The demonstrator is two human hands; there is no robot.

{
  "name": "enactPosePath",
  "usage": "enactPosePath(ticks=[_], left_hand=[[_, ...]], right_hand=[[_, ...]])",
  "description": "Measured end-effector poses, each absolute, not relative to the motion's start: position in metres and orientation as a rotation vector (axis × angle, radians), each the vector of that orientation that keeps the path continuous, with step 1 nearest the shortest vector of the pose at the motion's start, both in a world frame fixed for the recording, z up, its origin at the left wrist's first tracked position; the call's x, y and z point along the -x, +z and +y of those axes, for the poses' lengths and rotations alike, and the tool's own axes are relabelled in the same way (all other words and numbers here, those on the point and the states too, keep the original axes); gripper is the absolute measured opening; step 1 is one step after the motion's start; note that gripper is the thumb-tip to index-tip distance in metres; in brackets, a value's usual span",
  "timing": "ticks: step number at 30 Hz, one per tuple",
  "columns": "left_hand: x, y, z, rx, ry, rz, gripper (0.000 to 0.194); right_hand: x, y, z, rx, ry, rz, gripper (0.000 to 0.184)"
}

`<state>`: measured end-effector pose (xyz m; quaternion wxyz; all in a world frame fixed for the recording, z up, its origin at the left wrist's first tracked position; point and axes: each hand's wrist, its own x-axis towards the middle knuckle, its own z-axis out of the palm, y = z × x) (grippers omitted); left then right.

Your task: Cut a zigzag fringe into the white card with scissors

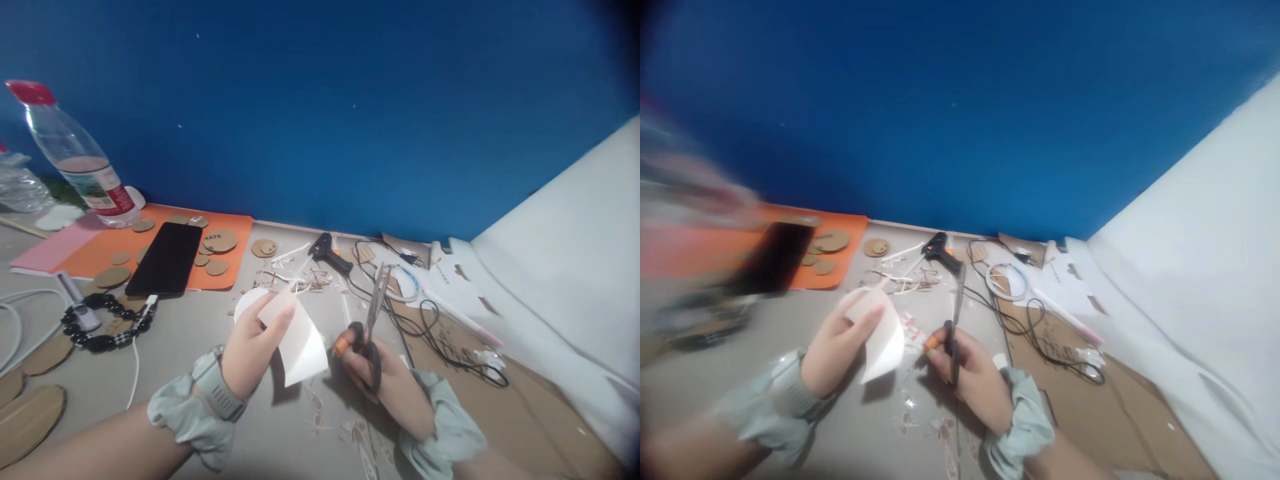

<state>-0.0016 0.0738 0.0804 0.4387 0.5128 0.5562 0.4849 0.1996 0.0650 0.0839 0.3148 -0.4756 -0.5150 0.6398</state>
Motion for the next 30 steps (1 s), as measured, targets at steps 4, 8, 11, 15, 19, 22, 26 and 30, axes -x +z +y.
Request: enactPosePath(ticks=[4,8,11,15,19,22,26,30], left_hand=[[-0.002,0.085,0.072,-1.409,1.036,1.276,0.025],[-0.003,0.085,0.071,-1.5,0.949,1.238,0.027],[-0.003,0.083,0.069,-1.514,0.908,1.232,0.034],[-0.002,0.081,0.067,-1.461,0.941,1.235,0.038],[-0.001,0.081,0.066,-1.41,0.986,1.25,0.042],[-0.001,0.081,0.067,-1.449,1.036,1.275,0.038],[-0.001,0.082,0.068,-1.443,1.052,1.215,0.025],[-0.003,0.081,0.069,-1.311,1.047,1.192,0.018]], right_hand=[[-0.199,0.083,0.066,1.25,1.679,-1.357,0.041],[-0.199,0.083,0.067,1.218,1.705,-1.381,0.041],[-0.199,0.084,0.066,1.171,1.737,-1.341,0.048],[-0.199,0.087,0.066,1.056,1.808,-1.45,0.058],[-0.203,0.095,0.069,1.054,1.854,-1.659,0.056],[-0.206,0.1,0.071,1.062,1.886,-1.785,0.056],[-0.208,0.097,0.071,1.068,1.898,-1.805,0.057],[-0.208,0.084,0.07,0.96,1.914,-1.655,0.059]])
